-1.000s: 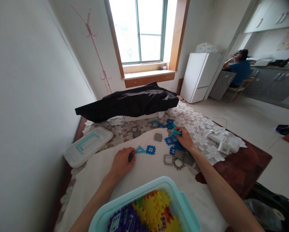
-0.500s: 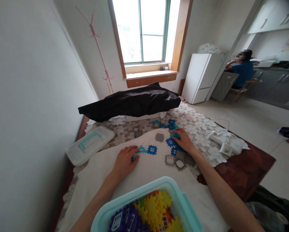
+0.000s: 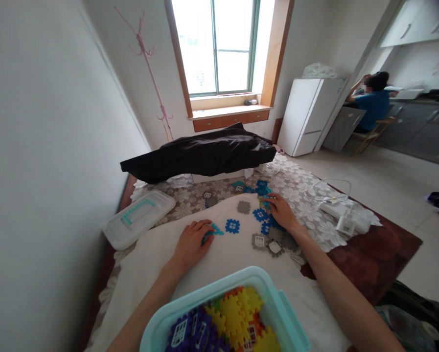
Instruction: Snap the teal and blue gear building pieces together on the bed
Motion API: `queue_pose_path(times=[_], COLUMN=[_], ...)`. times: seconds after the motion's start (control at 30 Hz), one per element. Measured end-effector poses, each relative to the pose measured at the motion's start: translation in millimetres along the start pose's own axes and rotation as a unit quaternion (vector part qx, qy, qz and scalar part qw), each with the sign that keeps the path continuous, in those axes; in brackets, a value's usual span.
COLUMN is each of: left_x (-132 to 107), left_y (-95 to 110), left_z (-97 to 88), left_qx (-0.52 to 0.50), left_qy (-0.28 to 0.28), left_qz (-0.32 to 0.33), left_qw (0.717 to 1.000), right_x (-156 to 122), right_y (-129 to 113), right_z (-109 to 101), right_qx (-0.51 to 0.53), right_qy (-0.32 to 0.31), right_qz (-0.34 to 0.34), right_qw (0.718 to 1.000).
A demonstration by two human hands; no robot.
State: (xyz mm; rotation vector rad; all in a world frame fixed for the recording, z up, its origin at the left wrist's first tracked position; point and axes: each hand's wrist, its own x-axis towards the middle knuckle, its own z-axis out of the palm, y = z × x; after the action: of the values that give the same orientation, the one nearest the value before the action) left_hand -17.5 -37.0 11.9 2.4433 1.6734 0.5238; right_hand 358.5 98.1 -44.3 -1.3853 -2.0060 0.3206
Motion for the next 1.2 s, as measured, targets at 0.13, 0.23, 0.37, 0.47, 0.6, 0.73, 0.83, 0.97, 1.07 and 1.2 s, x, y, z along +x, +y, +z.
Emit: queue_pose_path(times=[0.13, 0.23, 0.37, 0.47, 0.6, 0.73, 0.83, 0.97, 1.07, 1.2], left_x=[1, 1, -1, -2, -3, -3, -5, -6, -6, -6], left_y=[3, 4, 3, 4, 7, 8, 6, 3, 4, 8], left_z=[-1.0, -1.2, -1.8, -4.7, -9.2, -10.7, -10.4, -9.6, -9.3, -9.8], left_qx=[-0.014, -0.012, -0.009, -0.021, -0.022, -0.021, -0.048, -0.087, -0.087, -0.079], left_qy=[0.012, 0.01, 0.007, -0.012, -0.026, -0.017, -0.005, 0.012, 0.007, 0.002], left_qz=[-0.024, -0.03, -0.019, 0.032, 0.042, 0.006, -0.011, -0.008, 0.006, 0.026], left_qw=[1.0, 0.999, 1.0, 0.999, 0.999, 1.0, 0.999, 0.996, 0.996, 0.997], right_x=[1, 2, 0, -9, -24, -33, -39, -49, -55, -56], right_y=[-12, -26, -57, -92, -146, -184, -196, -196, -191, -184], right_z=[-8, -17, -25, -20, 6, 45, 72, 92, 94, 96], right_qx=[0.046, 0.086, 0.16, 0.252, 0.323, 0.344, 0.356, 0.397, 0.473, 0.536], right_qy=[0.055, 0.111, 0.102, 0.019, -0.101, -0.142, -0.127, -0.142, -0.203, -0.216], right_qz=[0.01, 0.014, 0.038, 0.052, 0.011, -0.023, -0.014, -0.039, -0.041, 0.023], right_qw=[0.997, 0.99, 0.981, 0.966, 0.941, 0.928, 0.926, 0.906, 0.856, 0.816])
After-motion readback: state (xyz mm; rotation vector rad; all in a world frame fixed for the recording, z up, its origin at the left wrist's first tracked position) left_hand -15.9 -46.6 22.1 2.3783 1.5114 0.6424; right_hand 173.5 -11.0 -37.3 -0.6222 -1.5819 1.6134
